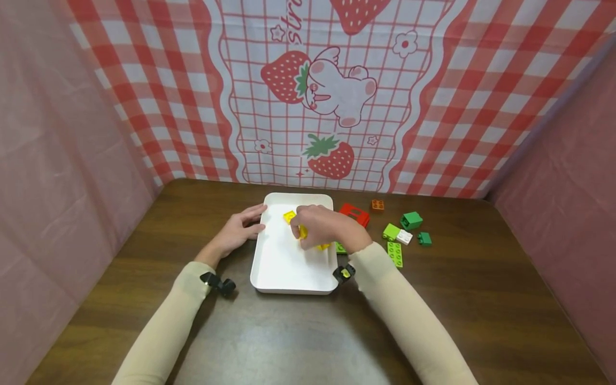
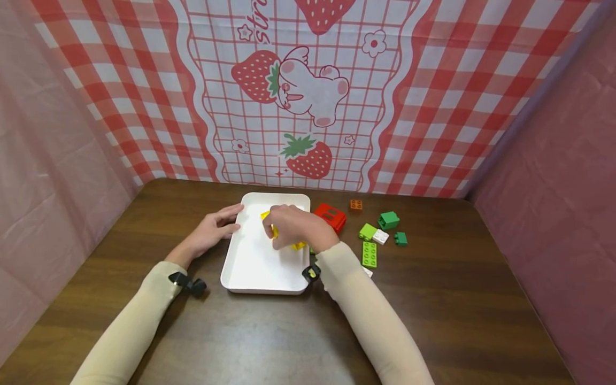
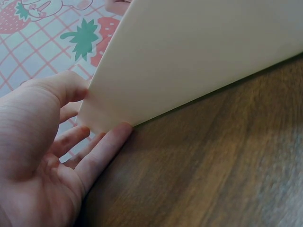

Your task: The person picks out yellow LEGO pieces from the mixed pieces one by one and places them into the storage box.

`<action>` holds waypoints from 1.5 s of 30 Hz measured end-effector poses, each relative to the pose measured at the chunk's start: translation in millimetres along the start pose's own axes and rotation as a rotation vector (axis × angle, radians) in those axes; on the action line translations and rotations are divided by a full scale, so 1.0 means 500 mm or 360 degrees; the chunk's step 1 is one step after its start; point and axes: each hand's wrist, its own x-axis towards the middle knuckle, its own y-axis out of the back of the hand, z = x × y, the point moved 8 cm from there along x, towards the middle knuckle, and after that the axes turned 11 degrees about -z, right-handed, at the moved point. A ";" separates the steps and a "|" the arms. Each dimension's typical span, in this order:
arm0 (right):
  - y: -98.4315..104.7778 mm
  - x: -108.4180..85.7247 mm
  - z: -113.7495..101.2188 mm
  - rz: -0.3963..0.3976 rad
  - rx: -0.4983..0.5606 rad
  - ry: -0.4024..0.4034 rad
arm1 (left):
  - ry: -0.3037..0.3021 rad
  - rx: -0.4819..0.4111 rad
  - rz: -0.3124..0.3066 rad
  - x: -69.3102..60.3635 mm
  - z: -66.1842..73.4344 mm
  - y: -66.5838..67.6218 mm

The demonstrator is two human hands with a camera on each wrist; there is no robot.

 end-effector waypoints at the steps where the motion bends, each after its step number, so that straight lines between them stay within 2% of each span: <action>1: -0.003 0.001 -0.002 -0.0001 0.0000 0.0008 | -0.0007 0.0006 -0.0001 0.000 0.000 0.000; 10: -0.018 0.005 -0.014 -0.0035 0.0032 0.0028 | -0.0009 0.0013 -0.0003 -0.003 0.000 -0.001; 18: -0.022 0.012 -0.024 -0.0023 -0.0010 0.0072 | -0.0021 0.0018 -0.0007 0.002 -0.002 0.002; 30: -0.049 0.026 -0.019 -0.0165 0.0107 -0.0025 | -0.0023 -0.0001 -0.0017 -0.001 0.000 0.000; 45: -0.068 0.031 -0.021 -0.0203 0.0121 -0.0016 | 0.0022 -0.0003 -0.0019 -0.001 -0.002 0.000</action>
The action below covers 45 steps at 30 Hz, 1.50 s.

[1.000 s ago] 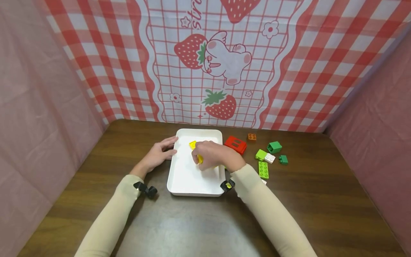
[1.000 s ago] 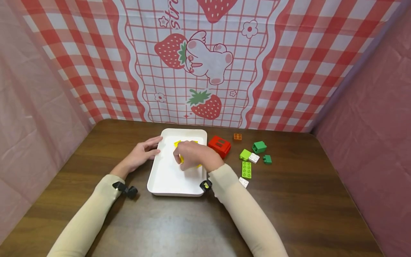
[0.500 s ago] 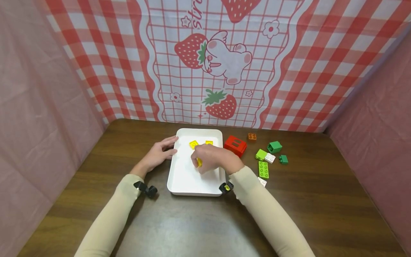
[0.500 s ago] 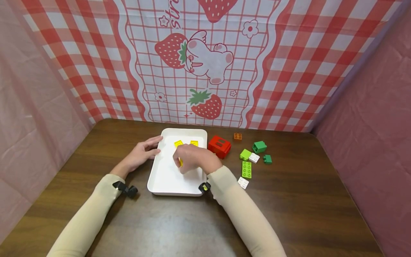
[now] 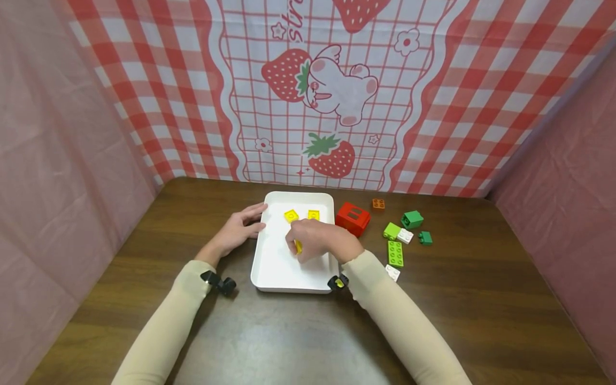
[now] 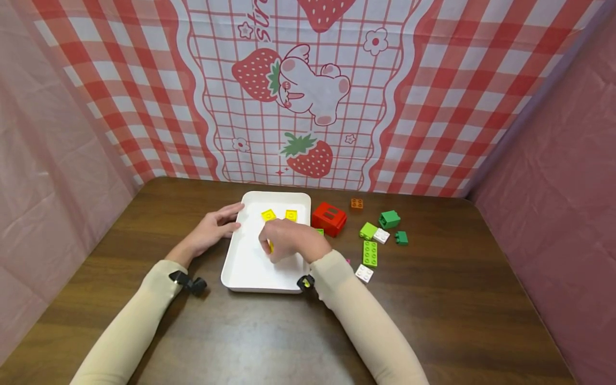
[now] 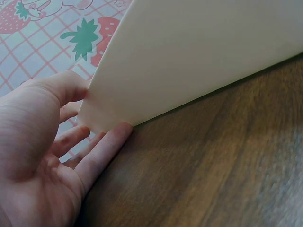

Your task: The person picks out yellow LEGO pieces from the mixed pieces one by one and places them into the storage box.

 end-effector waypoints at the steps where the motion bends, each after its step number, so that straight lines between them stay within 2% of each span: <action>1: -0.001 0.000 0.000 0.0000 0.0001 0.0004 | 0.0000 0.0000 0.0000 0.000 0.000 0.000; 19: -0.017 0.004 0.000 -0.0097 0.0039 0.0000 | -0.0004 -0.0036 0.0001 -0.001 0.001 -0.003; 26: -0.019 0.002 0.000 -0.0123 0.0065 -0.0011 | 0.0010 -0.0010 0.0007 -0.001 0.000 -0.001; 45: -0.020 0.001 0.000 -0.0132 0.0098 -0.0031 | 0.0033 -0.0018 0.0033 0.003 -0.002 0.000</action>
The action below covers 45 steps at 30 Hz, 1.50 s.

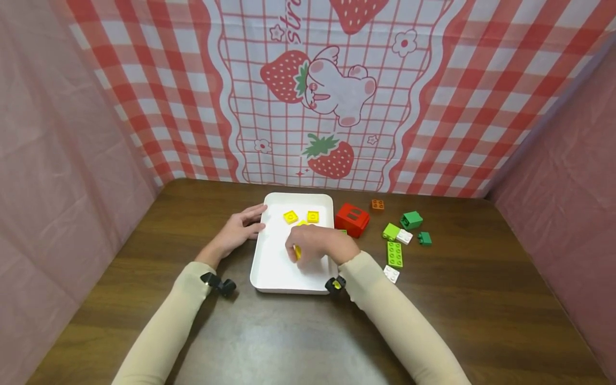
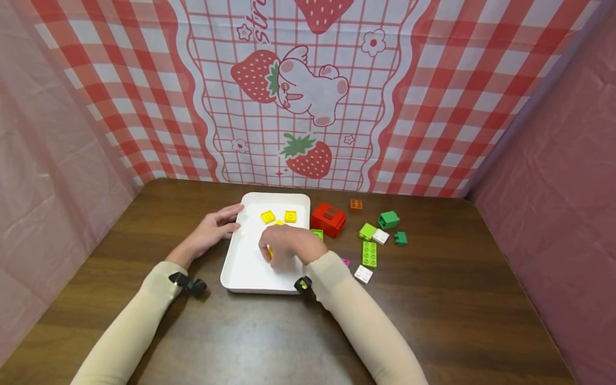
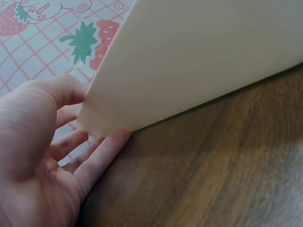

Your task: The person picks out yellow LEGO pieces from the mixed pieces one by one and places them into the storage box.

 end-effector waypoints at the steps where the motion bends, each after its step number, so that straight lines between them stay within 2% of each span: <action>1: 0.000 -0.001 0.000 -0.0001 -0.0004 0.0003 | 0.0006 0.0001 0.0000 0.000 0.000 0.000; 13: 0.004 -0.003 -0.007 0.0020 -0.0090 0.0050 | 0.0010 -0.0009 0.0006 0.002 0.000 0.001; 22: 0.034 -0.018 -0.019 0.0055 -0.0182 0.0045 | 0.0004 -0.0025 0.0014 -0.001 0.001 0.001; 29: 0.069 -0.052 -0.032 0.0290 -0.0293 0.0166 | -0.0004 -0.0030 0.0022 0.000 0.002 0.000; 36: 0.076 -0.090 -0.014 0.0656 -0.0404 0.0272 | 0.0019 0.0010 0.0025 0.002 0.003 0.000; 40: 0.075 -0.110 0.004 0.0820 -0.0446 0.0280 | 0.0020 0.0029 0.0035 0.001 0.007 0.000; 45: 0.067 -0.133 0.027 0.0907 -0.0464 0.0230 | 0.0019 0.0067 0.0045 -0.002 0.005 -0.003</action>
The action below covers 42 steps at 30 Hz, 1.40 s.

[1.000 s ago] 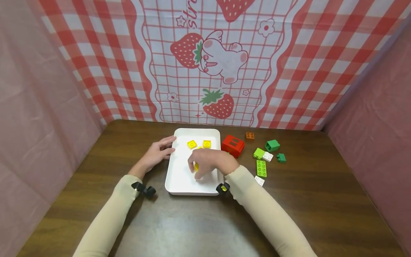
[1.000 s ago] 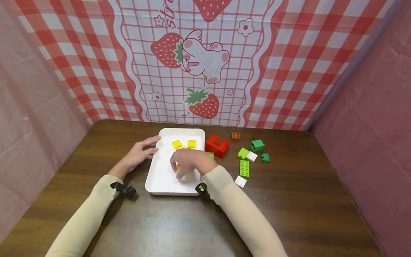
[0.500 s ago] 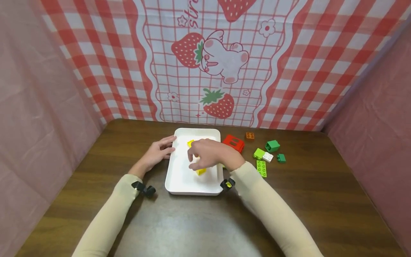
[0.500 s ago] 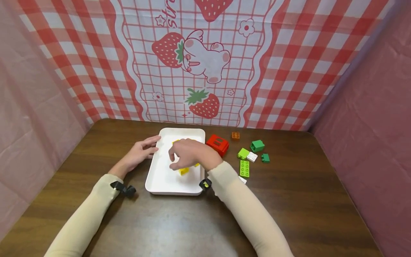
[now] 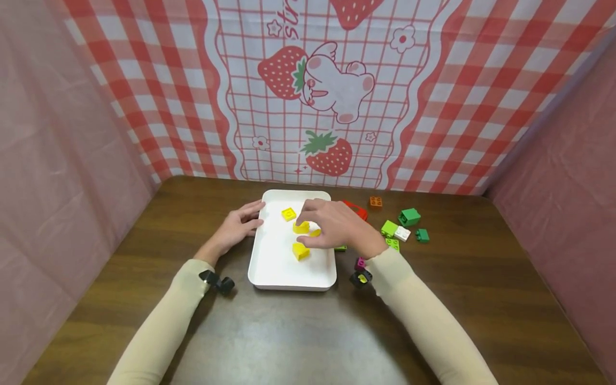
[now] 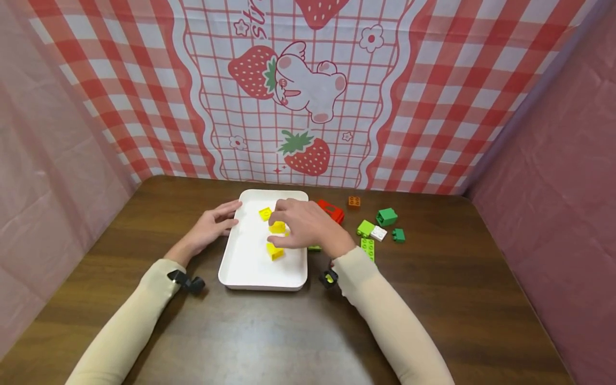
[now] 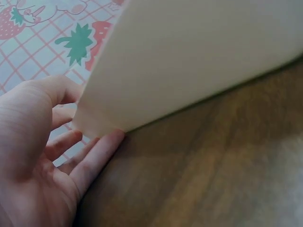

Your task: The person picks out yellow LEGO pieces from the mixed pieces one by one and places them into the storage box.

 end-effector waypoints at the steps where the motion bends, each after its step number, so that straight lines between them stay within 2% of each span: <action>1: 0.001 -0.006 0.004 0.0015 -0.0010 -0.0015 | 0.0002 0.0010 0.0005 0.000 -0.002 0.000; 9: 0.019 -0.050 0.038 0.0158 -0.0056 -0.0105 | 0.0017 0.0043 0.0034 -0.002 -0.008 0.004; 16: 0.033 -0.088 0.079 0.0216 -0.0093 -0.0190 | 0.0029 0.0044 0.0024 -0.005 -0.005 0.000; 26: 0.049 -0.173 0.161 0.0332 -0.0149 -0.0392 | 0.0014 0.0036 0.0002 -0.008 0.000 -0.009; 32: 0.052 -0.224 0.206 0.0347 -0.0059 -0.0562 | 0.0008 0.0062 -0.0017 -0.007 -0.002 -0.011; 37: 0.047 -0.244 0.222 0.0370 -0.0049 -0.0593 | -0.0038 0.0092 -0.0035 -0.009 0.011 -0.009; 42: 0.041 -0.256 0.235 0.0370 -0.0042 -0.0635 | -0.0070 0.0103 0.0006 -0.016 0.025 0.000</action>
